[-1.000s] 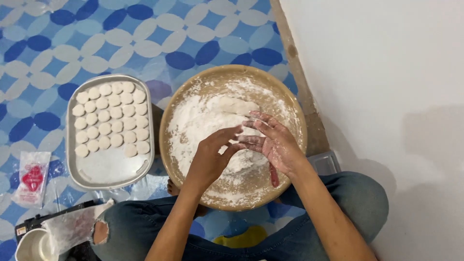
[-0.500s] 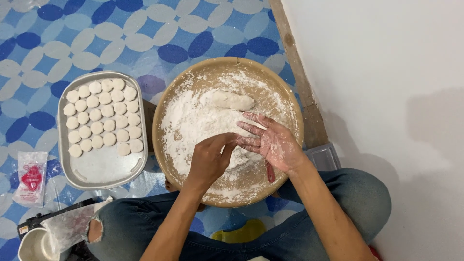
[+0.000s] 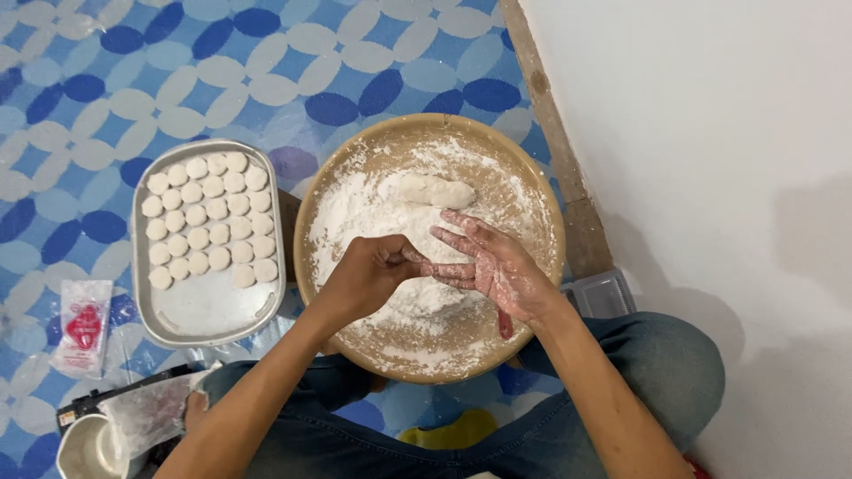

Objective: A person sits on the floor and manually forms small, uniform dough balls by pinching dough from a bowl of flour and rolling them between their hands.

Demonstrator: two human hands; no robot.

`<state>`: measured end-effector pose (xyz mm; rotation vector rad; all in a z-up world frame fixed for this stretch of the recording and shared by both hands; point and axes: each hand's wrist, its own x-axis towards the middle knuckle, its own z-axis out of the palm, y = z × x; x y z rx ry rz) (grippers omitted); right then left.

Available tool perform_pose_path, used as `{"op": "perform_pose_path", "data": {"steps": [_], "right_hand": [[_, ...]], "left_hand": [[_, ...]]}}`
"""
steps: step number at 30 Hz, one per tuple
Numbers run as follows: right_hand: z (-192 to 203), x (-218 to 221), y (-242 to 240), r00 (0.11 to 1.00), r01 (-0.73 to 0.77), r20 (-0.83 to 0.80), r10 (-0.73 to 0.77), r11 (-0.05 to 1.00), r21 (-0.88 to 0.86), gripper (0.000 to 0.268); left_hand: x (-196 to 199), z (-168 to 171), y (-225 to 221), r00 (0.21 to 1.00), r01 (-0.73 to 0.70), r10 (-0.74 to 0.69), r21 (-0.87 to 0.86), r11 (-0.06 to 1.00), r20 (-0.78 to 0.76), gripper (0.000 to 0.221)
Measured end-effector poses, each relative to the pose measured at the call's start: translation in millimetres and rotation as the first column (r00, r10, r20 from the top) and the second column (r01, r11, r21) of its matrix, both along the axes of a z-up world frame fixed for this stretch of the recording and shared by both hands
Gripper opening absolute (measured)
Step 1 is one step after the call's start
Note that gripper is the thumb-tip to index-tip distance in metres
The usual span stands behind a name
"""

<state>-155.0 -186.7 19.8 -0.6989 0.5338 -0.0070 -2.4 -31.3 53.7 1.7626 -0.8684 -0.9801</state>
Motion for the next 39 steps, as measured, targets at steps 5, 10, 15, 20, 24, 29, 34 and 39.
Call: {"op": "perform_pose_path", "data": {"steps": [5,10,15,20,24,29,34,39], "right_hand": [[9.6,2.2,10.2,0.988,0.113,0.105,-0.113,0.994,0.002,0.097],[21.2,9.1,16.1,0.969,0.204,0.157,-0.192,0.977,-0.065,0.1],[3.4,20.7,19.3,0.956,0.292,0.101,-0.274,0.91,-0.295,0.069],[-39.6,23.7,17.0,0.942,0.334,0.069,-0.329,0.894,-0.297,0.048],[-45.7,20.7,14.7,0.912,0.398,-0.004,-0.41,0.889,-0.225,0.035],[-38.1,22.5,13.5,0.909,0.41,-0.003,-0.418,0.894,-0.179,0.038],[-23.8,30.9,15.9,0.889,0.449,-0.041,-0.456,0.885,-0.124,0.033],[16.4,37.4,28.8,0.898,0.439,-0.046,-0.437,0.893,0.096,0.045]], "left_hand": [[3.1,-29.7,-15.5,0.937,-0.239,0.218,-0.047,0.97,-0.274,0.009],[4.2,-74.3,-17.8,0.884,-0.355,0.308,-0.077,0.932,-0.352,0.011],[4.0,-73.3,-11.5,0.875,-0.38,0.345,-0.041,0.924,-0.338,0.016],[0.0,-75.6,-10.8,0.888,-0.362,0.336,-0.029,0.932,-0.314,0.023],[-6.9,-68.1,-17.2,0.84,-0.42,0.362,-0.062,0.905,-0.404,0.029],[-13.0,-51.9,-21.4,0.788,-0.477,0.384,-0.083,0.875,-0.481,0.017],[-17.8,-51.5,-23.9,0.828,-0.464,0.37,-0.144,0.874,-0.422,0.016],[-8.4,-55.3,-27.3,0.885,-0.448,0.403,-0.187,0.874,-0.235,0.01]]}}
